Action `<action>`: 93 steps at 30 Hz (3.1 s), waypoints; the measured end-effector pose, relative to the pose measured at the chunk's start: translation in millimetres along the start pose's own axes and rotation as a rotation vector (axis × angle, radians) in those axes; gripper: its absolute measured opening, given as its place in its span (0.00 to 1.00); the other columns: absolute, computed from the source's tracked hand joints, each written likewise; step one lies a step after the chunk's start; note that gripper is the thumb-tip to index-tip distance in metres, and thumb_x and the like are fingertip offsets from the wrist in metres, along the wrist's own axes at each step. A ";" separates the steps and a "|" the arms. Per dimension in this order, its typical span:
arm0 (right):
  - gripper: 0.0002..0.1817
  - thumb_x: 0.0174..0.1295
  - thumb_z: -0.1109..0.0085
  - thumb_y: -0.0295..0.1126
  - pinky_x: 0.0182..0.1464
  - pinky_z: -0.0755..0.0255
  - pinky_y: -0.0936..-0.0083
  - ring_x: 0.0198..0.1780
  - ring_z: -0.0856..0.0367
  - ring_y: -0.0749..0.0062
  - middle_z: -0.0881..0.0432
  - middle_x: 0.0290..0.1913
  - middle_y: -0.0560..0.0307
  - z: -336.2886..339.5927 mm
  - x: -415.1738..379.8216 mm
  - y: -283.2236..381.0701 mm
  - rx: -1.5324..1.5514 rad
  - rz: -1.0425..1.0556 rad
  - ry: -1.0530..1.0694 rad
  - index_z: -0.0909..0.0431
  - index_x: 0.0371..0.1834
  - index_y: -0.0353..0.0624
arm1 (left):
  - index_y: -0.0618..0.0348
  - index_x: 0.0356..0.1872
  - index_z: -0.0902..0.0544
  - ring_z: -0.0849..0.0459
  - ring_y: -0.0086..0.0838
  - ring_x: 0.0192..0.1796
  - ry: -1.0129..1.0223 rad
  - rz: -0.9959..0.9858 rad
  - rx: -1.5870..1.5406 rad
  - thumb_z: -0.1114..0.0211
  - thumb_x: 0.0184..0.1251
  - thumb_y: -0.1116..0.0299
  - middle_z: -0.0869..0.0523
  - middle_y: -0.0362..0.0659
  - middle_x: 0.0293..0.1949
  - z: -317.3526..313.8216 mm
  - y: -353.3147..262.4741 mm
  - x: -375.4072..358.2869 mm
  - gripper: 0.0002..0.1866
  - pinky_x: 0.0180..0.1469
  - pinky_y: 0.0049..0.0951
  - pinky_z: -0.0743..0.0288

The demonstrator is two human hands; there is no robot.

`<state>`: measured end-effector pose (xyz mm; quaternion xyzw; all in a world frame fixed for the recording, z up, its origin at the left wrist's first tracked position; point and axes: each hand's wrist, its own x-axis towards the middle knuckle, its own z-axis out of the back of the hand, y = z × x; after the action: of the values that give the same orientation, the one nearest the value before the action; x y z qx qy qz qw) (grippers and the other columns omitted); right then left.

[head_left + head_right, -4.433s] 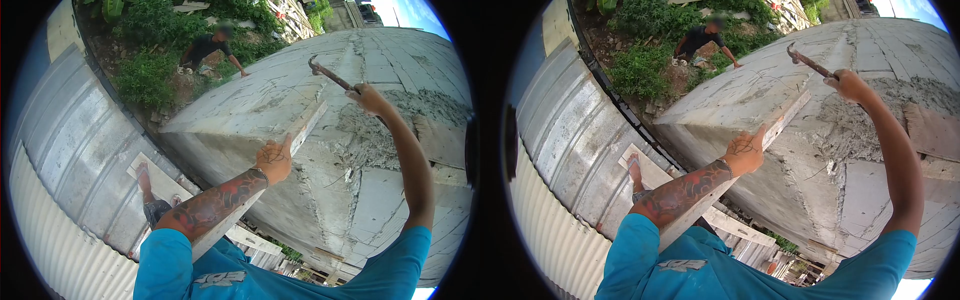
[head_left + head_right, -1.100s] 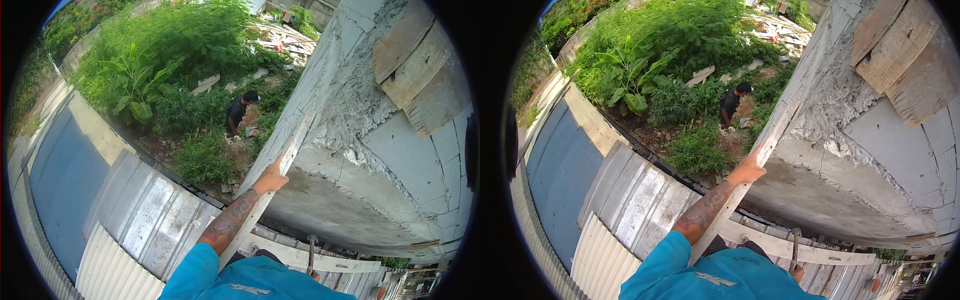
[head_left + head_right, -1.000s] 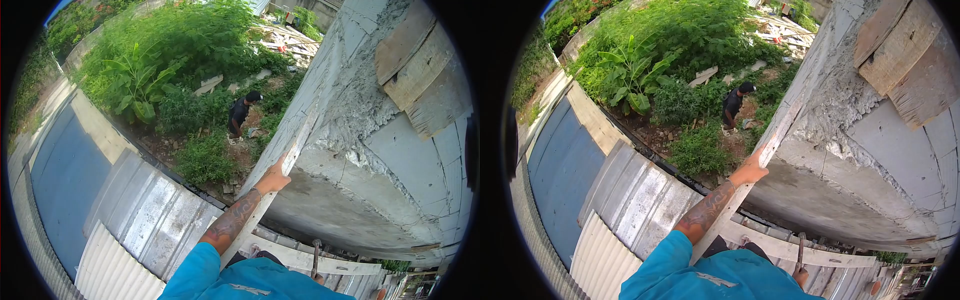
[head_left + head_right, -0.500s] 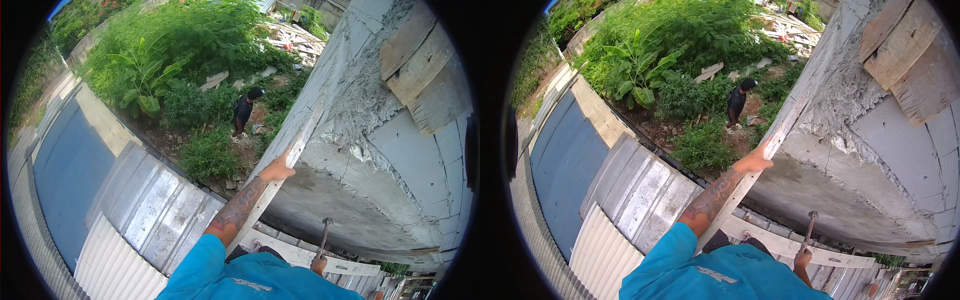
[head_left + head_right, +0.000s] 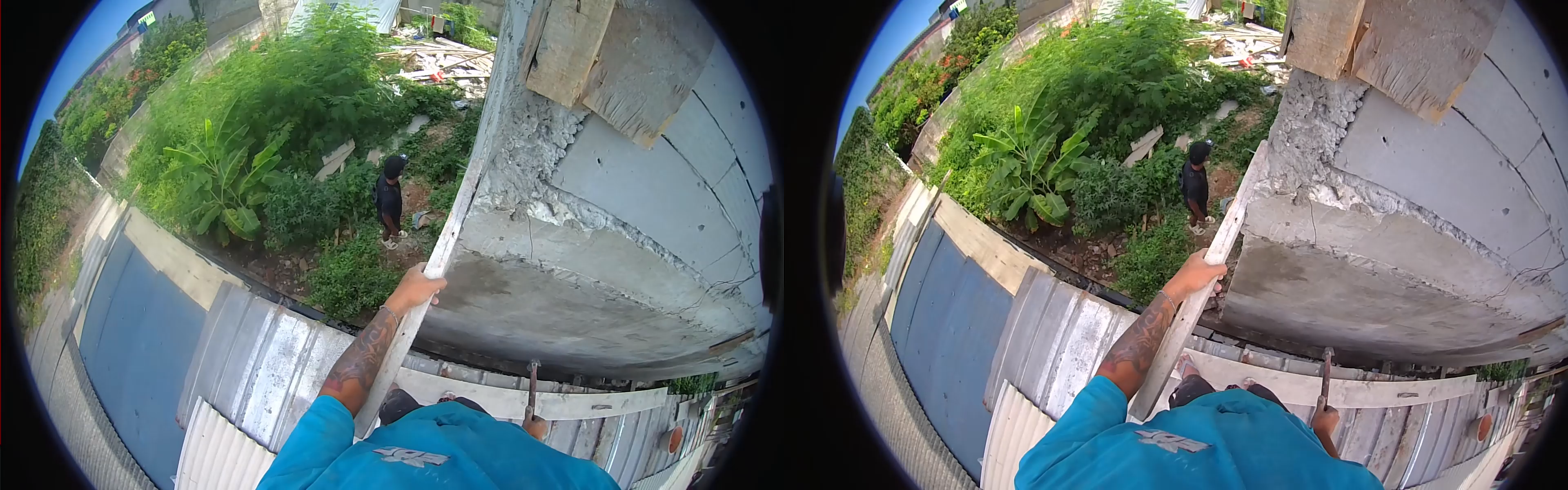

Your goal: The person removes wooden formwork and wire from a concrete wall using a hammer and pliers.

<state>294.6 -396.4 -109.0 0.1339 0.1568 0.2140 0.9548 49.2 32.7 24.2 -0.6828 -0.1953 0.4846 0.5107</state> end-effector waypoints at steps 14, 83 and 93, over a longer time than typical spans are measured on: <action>0.33 0.61 0.47 0.55 0.36 0.30 0.51 0.31 0.20 0.38 0.21 0.25 0.31 -12.3 22.6 -8.8 0.064 -0.085 -0.022 0.19 0.26 0.28 | 0.61 0.48 0.26 0.19 0.26 0.23 -0.009 -0.011 0.007 0.35 0.52 0.69 0.20 0.40 0.28 -1.8 -0.4 -3.9 0.20 0.24 0.30 0.22; 0.19 0.57 0.50 0.38 0.51 0.31 0.54 0.49 0.21 0.53 0.20 0.46 0.45 -40.9 -11.9 267.5 -0.241 0.567 0.057 0.24 0.48 0.38 | 0.61 0.60 0.31 0.25 0.48 0.58 -0.284 -0.063 0.546 0.35 0.48 0.51 0.23 0.55 0.55 -5.1 23.1 -15.6 0.37 0.59 0.40 0.32; 0.19 0.60 0.52 0.36 0.52 0.33 0.53 0.51 0.22 0.55 0.21 0.48 0.47 -50.4 -52.6 411.2 -0.357 0.585 -0.263 0.25 0.51 0.39 | 0.61 0.61 0.31 0.25 0.48 0.59 -0.284 -0.081 0.532 0.34 0.48 0.52 0.24 0.56 0.56 -5.8 20.6 -17.8 0.38 0.60 0.39 0.32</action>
<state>80.7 -51.8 -9.7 0.0305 -0.0519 0.4830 0.8736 41.4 7.9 14.1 -0.4418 -0.1581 0.5886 0.6583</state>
